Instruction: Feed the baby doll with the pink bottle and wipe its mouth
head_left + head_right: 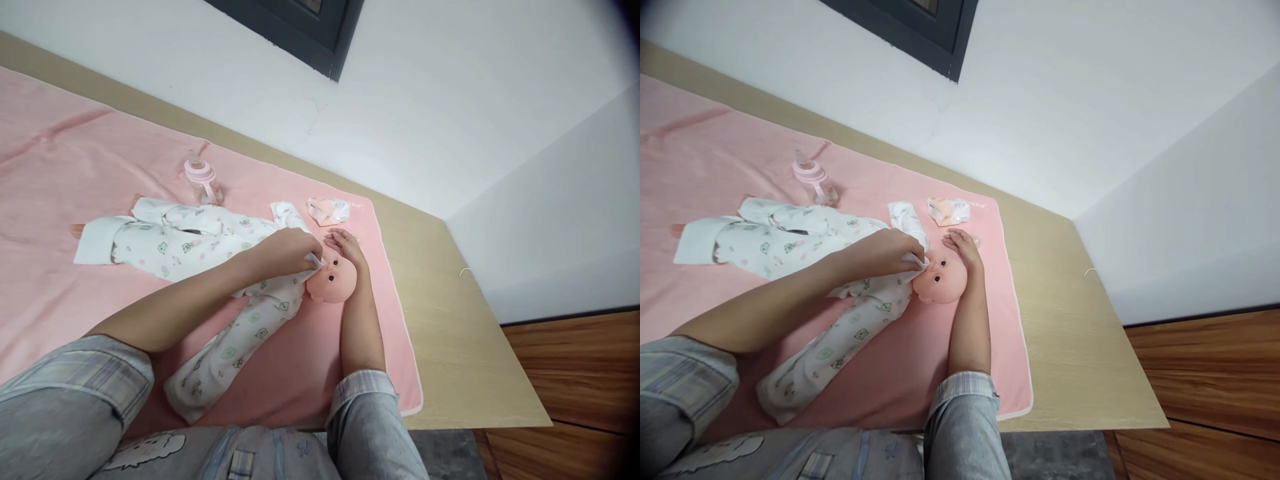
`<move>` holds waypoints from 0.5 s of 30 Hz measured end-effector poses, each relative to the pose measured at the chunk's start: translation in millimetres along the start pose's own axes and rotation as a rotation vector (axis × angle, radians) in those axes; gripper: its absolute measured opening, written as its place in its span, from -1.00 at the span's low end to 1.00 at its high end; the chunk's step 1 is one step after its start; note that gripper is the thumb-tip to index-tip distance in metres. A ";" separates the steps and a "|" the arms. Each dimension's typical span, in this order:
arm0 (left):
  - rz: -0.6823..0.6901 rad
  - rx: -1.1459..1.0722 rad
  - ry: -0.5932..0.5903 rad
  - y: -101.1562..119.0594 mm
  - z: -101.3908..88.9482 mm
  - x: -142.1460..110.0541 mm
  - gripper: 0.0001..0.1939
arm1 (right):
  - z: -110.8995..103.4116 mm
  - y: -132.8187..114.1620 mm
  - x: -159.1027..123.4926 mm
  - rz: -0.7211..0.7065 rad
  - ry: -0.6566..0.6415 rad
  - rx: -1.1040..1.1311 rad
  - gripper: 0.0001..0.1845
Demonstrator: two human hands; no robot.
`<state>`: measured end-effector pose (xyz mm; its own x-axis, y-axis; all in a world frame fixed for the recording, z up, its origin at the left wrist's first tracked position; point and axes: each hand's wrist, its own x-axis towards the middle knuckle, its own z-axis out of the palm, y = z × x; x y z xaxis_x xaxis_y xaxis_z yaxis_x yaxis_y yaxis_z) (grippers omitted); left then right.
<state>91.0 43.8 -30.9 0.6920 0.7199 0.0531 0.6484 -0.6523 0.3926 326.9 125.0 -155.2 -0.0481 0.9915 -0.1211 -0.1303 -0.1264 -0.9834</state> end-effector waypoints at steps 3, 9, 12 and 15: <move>-0.023 0.002 -0.001 -0.8 -0.9 0.0 -0.84 | -0.6 0.8 1.1 0.012 0.007 0.001 -0.67; -0.035 -0.009 0.013 -4.6 -1.2 1.8 -0.81 | -5.5 4.3 7.6 0.001 -0.022 -0.038 -0.62; -0.032 -0.004 0.016 -7.7 -1.7 3.3 -0.79 | -6.9 6.1 9.4 0.006 -0.018 -0.032 -0.62; -0.021 -0.015 0.024 -9.1 -0.6 4.6 -0.78 | -6.5 6.6 8.6 0.002 -0.009 -0.013 -0.62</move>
<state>88.0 53.2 -33.7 0.6706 0.7388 0.0668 0.6574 -0.6336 0.4078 332.0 132.9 -163.7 -0.0569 0.9909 -0.1218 -0.1173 -0.1278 -0.9848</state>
